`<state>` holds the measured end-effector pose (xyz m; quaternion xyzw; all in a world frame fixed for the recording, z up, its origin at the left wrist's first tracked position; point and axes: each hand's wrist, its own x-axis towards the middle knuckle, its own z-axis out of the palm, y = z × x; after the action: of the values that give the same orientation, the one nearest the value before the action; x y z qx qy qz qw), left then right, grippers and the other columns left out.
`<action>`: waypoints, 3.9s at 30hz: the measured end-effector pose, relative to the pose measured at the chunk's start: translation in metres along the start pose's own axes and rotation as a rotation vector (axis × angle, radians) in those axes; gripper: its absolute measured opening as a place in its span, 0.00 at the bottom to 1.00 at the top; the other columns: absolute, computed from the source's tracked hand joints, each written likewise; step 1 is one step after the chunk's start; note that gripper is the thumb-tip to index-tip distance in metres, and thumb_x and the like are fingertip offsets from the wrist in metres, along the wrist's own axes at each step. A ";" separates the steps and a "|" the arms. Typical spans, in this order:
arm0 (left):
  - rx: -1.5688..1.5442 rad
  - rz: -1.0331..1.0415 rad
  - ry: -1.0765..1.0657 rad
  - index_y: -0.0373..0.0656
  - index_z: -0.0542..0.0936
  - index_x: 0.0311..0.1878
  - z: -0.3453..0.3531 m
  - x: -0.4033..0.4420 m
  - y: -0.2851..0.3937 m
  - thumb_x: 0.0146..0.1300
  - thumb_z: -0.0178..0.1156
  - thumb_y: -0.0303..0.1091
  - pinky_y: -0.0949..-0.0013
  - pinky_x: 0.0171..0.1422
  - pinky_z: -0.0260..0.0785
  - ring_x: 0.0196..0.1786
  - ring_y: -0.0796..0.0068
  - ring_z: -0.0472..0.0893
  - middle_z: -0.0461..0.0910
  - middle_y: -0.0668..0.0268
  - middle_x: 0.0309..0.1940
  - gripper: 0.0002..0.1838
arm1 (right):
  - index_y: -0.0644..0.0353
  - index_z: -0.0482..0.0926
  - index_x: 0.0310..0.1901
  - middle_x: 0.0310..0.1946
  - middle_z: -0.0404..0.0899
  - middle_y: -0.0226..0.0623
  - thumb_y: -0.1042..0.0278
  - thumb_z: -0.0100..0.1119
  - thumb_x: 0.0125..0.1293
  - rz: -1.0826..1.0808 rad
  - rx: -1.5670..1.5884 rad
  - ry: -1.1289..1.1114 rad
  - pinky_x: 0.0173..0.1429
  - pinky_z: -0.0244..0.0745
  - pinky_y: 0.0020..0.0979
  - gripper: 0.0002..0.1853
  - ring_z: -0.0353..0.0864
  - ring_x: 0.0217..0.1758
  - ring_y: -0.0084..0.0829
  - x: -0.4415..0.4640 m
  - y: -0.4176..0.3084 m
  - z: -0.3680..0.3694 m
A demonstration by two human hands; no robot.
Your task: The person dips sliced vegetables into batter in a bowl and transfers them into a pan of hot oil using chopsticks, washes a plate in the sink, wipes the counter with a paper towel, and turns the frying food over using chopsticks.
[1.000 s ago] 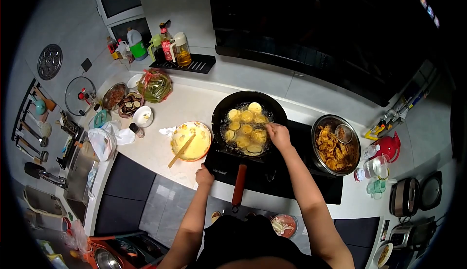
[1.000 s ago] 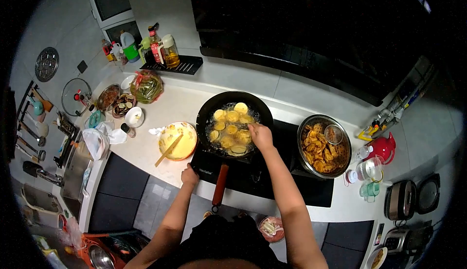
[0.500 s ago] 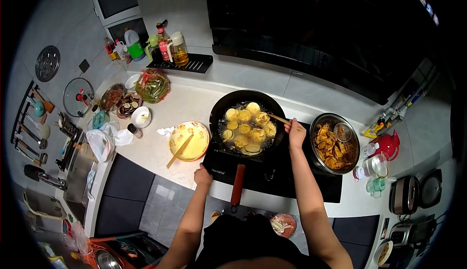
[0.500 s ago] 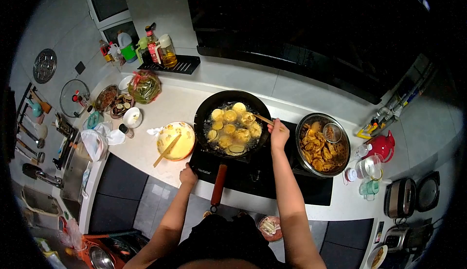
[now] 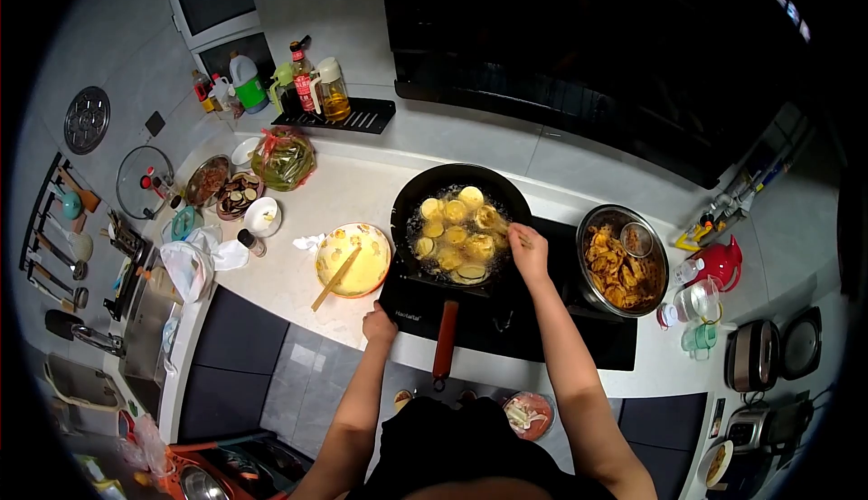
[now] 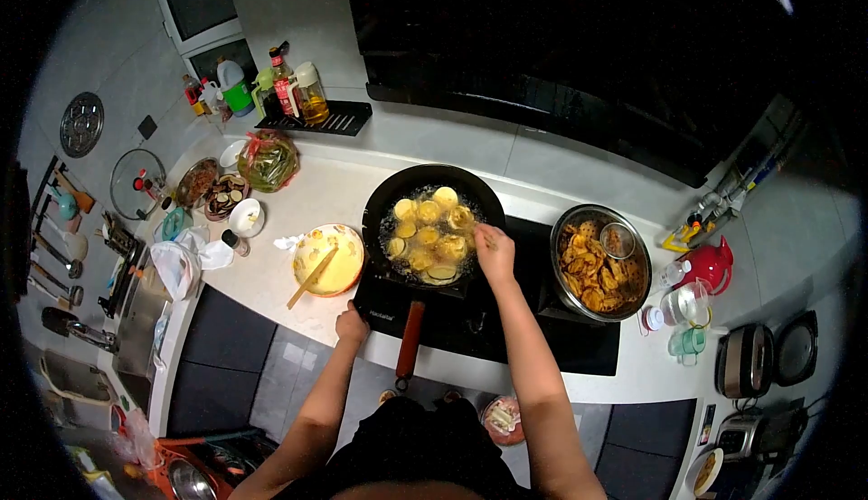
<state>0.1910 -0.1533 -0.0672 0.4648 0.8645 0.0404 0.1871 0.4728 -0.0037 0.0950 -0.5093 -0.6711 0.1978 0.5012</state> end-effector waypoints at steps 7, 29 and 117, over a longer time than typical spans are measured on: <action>-0.020 0.033 -0.007 0.37 0.63 0.54 -0.001 -0.001 -0.003 0.49 0.58 0.34 0.60 0.48 0.72 0.43 0.53 0.77 0.77 0.50 0.37 0.29 | 0.61 0.81 0.33 0.29 0.78 0.43 0.70 0.58 0.55 -0.160 -0.149 -0.010 0.36 0.74 0.36 0.06 0.78 0.33 0.46 -0.001 0.011 0.008; -0.143 0.203 0.263 0.34 0.70 0.50 -0.006 -0.030 -0.005 0.52 0.55 0.33 0.58 0.48 0.68 0.44 0.55 0.74 0.75 0.52 0.40 0.21 | 0.69 0.79 0.37 0.27 0.81 0.37 0.64 0.53 0.65 0.298 0.414 0.027 0.32 0.74 0.21 0.13 0.81 0.27 0.24 -0.075 -0.055 -0.035; -1.719 -0.050 -1.011 0.44 0.67 0.41 -0.066 -0.127 0.072 0.62 0.54 0.39 0.77 0.19 0.59 0.17 0.80 0.66 0.68 0.70 0.19 0.11 | 0.61 0.75 0.26 0.30 0.72 0.40 0.60 0.39 0.63 -0.120 -0.180 0.556 0.42 0.65 0.37 0.17 0.70 0.37 0.42 -0.165 -0.036 -0.094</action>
<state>0.2877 -0.2097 0.0478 0.1159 0.3698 0.4458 0.8069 0.5339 -0.1868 0.0841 -0.5458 -0.5518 -0.0394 0.6293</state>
